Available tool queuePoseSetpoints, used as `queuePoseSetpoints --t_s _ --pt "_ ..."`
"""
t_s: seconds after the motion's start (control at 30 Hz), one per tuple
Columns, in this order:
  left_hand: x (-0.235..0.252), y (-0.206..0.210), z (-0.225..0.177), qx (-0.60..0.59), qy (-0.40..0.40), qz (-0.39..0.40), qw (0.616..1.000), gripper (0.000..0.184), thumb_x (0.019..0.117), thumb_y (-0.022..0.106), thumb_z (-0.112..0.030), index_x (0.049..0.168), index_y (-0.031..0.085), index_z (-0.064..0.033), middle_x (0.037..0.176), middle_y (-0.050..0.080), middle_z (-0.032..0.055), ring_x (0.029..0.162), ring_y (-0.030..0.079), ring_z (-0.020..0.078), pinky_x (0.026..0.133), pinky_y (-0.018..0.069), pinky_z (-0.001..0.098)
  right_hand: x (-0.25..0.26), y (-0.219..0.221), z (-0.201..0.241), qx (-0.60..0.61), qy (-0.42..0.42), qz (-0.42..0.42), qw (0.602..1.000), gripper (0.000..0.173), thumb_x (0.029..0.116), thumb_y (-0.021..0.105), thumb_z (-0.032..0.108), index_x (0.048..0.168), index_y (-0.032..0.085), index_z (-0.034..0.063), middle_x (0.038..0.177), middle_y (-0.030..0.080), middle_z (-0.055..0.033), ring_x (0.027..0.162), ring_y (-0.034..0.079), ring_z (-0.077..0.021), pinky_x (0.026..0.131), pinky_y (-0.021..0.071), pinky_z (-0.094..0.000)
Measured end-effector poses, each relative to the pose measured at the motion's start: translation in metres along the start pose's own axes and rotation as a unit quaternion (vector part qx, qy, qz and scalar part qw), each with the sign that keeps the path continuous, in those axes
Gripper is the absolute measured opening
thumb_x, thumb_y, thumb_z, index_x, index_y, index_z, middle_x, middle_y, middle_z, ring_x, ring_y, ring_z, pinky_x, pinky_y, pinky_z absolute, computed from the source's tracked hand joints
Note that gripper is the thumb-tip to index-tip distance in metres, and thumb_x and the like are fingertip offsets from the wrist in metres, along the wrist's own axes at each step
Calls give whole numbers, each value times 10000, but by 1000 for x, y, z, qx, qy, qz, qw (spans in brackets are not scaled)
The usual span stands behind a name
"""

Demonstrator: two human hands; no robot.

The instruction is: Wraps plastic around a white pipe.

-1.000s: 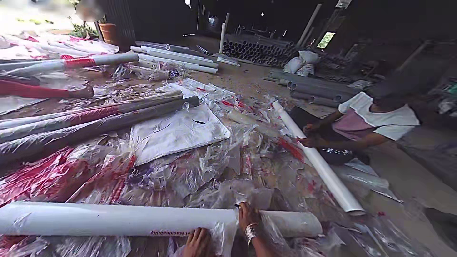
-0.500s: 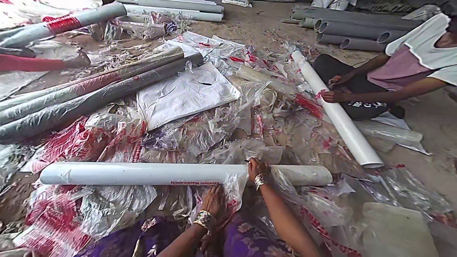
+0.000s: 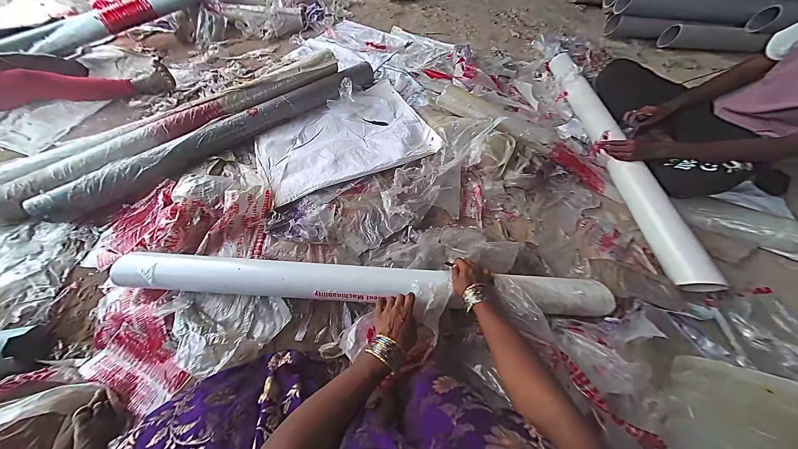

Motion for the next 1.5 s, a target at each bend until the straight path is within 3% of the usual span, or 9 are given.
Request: queuePoseSetpoints --t_s 0.1,0.23,0.37,0.43,0.63,0.87,1.07,1.2,1.5 --pt "-8 -11 -10 -18 45 -171 984 265 932 623 -144 1138 780 -87 1543 531 107 1487 400 366 1190 213 667 0 0 -1 9 -5 -14 1000 391 1089 393 221 1325 656 55 1358 658 -174 1314 588 -336 1121 363 -579" --pt "1 -21 -22 -24 224 -408 885 299 796 708 -123 1088 767 -92 1354 673 155 1299 607 405 1052 414 692 -2 0 -1 12 -8 -24 1000 395 1090 392 226 1330 655 54 1356 662 -171 1309 592 -337 1117 366 -577" --pt "23 -19 -40 -75 137 -99 983 704 942 685 -387 1547 460 -105 1619 419 138 1549 303 318 1254 185 585 -3 2 -2 19 -19 -31 999 396 1089 392 217 1315 658 30 1351 663 -185 1297 600 -345 1117 369 -575" --pt "39 -4 -41 -42 83 5 996 789 963 682 -425 1604 353 -105 1651 361 145 1562 262 335 1258 171 590 -3 3 -3 15 -16 -25 999 401 1091 382 223 1322 653 39 1358 661 -172 1301 599 -325 1121 368 -567" --pt "43 17 -52 20 168 -40 985 302 971 520 10 1206 709 1 1292 664 194 1284 590 344 1159 383 498 -1 2 -5 3 -10 -14 1000 407 1091 376 238 1323 657 56 1354 667 -146 1304 597 -308 1129 372 -545" --pt "40 2 -59 27 52 95 994 725 982 580 -576 1477 473 -57 1313 676 168 1266 620 311 1113 424 511 0 6 -7 46 -34 -16 998 402 1091 372 221 1319 634 19 1351 654 -191 1305 590 -350 1132 350 -584" --pt "54 -2 -23 -115 129 122 977 427 1079 522 -322 1118 674 75 1058 696 271 1069 663 401 1007 467 570 -20 9 -16 110 -78 -194 972 348 1053 450 153 1230 708 2 1239 691 -239 1181 644 -422 1033 441 -597" --pt "56 -1 2 -291 166 93 938 355 1051 553 -242 950 655 83 841 633 172 841 603 263 854 476 471 -50 16 -14 200 -90 -294 930 281 981 545 58 1136 773 1 1095 685 -300 1011 666 -488 870 521 -611" --pt "54 8 15 -372 191 107 902 314 1042 541 -188 1073 684 91 952 693 166 913 639 193 912 497 412 -59 0 22 246 28 -81 966 353 992 581 21 1334 659 -16 1228 670 -266 1125 662 -377 1019 507 -485"
Point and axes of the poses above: each hand's wrist, its own x-axis towards the middle knuckle, its own y-axis out of the palm, z = x × y, the point moved 2 cm from there along x, towards the middle knuckle
